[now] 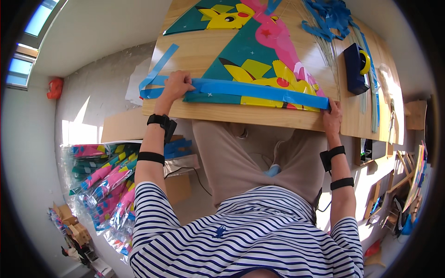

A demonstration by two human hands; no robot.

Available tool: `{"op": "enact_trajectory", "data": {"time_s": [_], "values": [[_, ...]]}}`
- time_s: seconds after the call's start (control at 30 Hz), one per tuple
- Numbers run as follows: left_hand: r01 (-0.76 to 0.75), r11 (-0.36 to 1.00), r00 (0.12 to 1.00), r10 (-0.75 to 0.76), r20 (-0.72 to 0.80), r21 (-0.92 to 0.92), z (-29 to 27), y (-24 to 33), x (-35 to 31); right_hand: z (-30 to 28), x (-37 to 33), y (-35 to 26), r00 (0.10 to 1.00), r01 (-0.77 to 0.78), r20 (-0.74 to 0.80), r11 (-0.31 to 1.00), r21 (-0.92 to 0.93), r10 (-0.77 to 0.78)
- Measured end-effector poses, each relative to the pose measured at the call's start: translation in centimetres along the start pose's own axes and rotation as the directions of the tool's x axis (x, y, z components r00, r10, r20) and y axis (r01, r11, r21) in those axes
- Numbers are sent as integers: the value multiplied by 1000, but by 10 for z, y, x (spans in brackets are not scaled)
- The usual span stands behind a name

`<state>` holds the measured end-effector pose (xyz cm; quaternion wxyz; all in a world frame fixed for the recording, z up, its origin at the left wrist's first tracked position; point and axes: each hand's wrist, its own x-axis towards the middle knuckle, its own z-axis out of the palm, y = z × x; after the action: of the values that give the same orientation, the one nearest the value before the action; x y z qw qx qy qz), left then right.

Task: Assemble a Pikachu-themed kite by folding and taping the material.

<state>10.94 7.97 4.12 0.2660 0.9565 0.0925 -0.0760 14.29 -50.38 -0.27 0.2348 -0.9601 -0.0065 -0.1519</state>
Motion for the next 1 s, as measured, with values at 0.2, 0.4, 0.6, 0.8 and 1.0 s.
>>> {"op": "enact_trajectory", "data": {"time_s": [0.2, 0.4, 0.6, 0.8, 1.0], "values": [[-43, 993, 999, 42, -14, -109, -13, -14, 19, -1, 0, -2, 1000, -3, 6, 999, 33, 2], [-45, 999, 999, 45, -15, 0, -2, 3, 24, -3, -1, -3, 999, -24, 28, 999, 30, 23], [23, 1000, 998, -23, 61, 13, 3, 1, 27, -6, -1, -7, 999, -37, 24, 999, 20, 36], [-105, 994, 994, 106, -18, 21, -11, 0, 19, -2, 0, -2, 1000, -5, 16, 1000, 13, 5], [24, 953, 979, 38, 198, -302, -53, 26, -5, -3, -1, 0, 1000, -7, 15, 999, 44, 6]]}}
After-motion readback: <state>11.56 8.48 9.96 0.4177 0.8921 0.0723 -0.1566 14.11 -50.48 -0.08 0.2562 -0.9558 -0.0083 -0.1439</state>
